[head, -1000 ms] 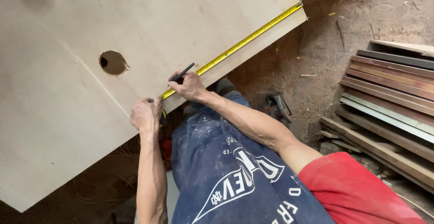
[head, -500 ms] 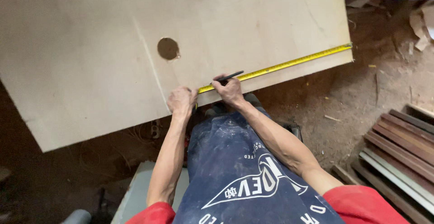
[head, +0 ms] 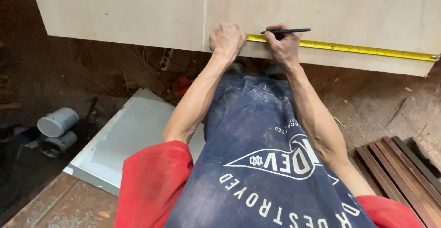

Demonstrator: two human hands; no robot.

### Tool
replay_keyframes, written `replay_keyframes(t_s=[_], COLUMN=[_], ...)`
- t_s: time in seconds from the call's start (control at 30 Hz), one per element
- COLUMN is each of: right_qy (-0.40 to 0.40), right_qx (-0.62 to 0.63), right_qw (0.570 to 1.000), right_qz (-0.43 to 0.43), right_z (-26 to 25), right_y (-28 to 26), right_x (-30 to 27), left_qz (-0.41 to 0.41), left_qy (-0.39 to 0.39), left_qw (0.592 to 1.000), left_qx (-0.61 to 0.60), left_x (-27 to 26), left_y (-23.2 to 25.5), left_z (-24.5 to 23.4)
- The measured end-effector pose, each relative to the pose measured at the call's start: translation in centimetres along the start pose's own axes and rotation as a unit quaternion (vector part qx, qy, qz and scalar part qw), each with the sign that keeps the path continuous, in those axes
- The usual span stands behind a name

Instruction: The person measures and marks a large plywood sheet using a tape measure, pencil, and straightedge, then cuts along the marked line with a circular saw. The cut separates a strip from the main sheet.

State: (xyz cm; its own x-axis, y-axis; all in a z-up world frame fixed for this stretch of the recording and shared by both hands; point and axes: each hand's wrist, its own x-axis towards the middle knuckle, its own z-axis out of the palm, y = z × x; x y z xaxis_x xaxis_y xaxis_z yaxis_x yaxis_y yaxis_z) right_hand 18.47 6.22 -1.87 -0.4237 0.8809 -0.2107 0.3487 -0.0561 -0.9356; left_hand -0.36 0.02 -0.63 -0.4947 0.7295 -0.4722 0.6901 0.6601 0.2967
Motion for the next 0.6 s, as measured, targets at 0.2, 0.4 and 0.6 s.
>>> replay_keyframes(t_s=[0.2,0.4,0.6], right_qy=[-0.038,-0.038,-0.035], right_qx=[-0.046,-0.079,-0.060], right_qw=[0.998,0.996,0.997], right_qz=[-0.023,-0.024,-0.021], right_z=[0.5,0.6,0.7], right_y=[-0.8,-1.5,-1.6], right_x=[0.1,0.4,0.4], left_qz=[-0.001,0.009,0.013], left_qy=[-0.018,0.003,-0.008], left_qw=[1.000,1.000,1.000], left_qx=[-0.009,-0.014,-0.007], left_x=[-0.5,-0.6,-0.5], left_y=[0.2,0.3,0.2], left_z=[-0.9,-1.3,-1.0])
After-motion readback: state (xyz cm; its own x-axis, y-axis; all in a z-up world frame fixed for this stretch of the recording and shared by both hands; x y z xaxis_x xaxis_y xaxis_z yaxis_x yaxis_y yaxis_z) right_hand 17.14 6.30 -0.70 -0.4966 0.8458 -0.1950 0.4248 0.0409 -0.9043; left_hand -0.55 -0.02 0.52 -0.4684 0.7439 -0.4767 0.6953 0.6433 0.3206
